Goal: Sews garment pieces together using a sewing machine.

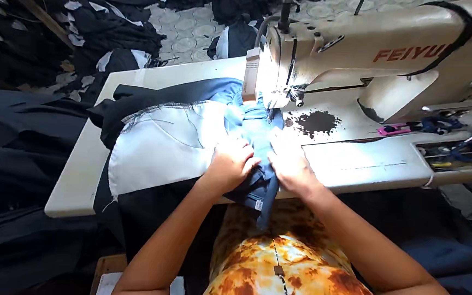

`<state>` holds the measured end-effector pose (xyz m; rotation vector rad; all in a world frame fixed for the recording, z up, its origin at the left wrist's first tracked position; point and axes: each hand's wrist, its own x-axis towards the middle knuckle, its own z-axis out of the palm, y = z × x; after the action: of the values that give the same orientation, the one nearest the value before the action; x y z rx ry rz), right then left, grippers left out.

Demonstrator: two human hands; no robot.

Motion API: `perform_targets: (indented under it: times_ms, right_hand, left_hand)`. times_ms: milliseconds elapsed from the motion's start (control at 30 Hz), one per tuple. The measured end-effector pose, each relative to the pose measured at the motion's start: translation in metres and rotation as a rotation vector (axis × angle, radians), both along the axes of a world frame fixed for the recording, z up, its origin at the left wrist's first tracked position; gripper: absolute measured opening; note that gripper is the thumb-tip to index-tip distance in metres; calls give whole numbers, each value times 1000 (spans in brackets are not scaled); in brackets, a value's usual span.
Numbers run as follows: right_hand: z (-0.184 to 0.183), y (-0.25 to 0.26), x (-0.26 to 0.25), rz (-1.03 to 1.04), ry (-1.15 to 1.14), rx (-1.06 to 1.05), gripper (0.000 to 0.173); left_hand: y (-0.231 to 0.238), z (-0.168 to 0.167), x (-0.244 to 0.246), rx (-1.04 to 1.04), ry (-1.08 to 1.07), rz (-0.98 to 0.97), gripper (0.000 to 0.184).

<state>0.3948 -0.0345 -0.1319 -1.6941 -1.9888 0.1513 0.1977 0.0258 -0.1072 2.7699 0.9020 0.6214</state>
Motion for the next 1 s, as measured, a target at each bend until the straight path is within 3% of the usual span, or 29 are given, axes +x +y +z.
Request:
perform_targets:
  times_ms: [133, 267, 300, 367, 433, 500, 533, 567, 600, 667, 733, 833, 900, 1000]
  right_hand:
    - [3, -16, -28, 55, -125, -249, 55]
    - [8, -15, -30, 14, -167, -294, 56]
    - [10, -15, -32, -3, -172, -303, 56]
    - [11, -17, -37, -7, -158, -268, 57]
    - [4, -25, -44, 98, -98, -70, 61]
    - [-2, -34, -53, 283, -87, -14, 79]
    - [-4, -39, -57, 354, -100, -64, 77]
    - [-8, -42, -60, 378, -126, -114, 60]
    - [-14, -46, -64, 368, -161, -89, 43]
    - [-14, -49, -66, 342, -217, -76, 37]
    - [-1, -51, -58, 372, -131, -83, 29]
    - [17, -58, -38, 414, 42, -162, 28]
    - [8, -64, -30, 425, 38, -86, 28]
    - [-16, -73, -30, 372, 1, 90, 25]
  left_hand:
    - [-23, -2, -17, 2, 82, 107, 33]
    - [2, 5, -72, -66, 89, 534, 29]
    - [1, 10, -84, -51, 34, 550, 29]
    - [-17, 19, -103, -1, -81, 379, 23]
    - [-41, 20, -122, 47, -48, 238, 50]
    - [-63, 8, -146, 168, 28, 357, 87]
    - [-71, 1, -159, 210, 29, 482, 102]
    - [-75, -5, -174, 193, 13, 641, 116]
    - [-74, -8, -188, 90, -34, 809, 129]
    - [-58, -6, -218, -165, -139, 1048, 139]
    - [-36, 4, -232, -277, -103, 1121, 111]
    - [1, 21, -225, -222, -57, 998, 36]
    - [41, 34, -219, -152, -49, 985, 27]
    - [93, 83, -213, 215, -261, 831, 37]
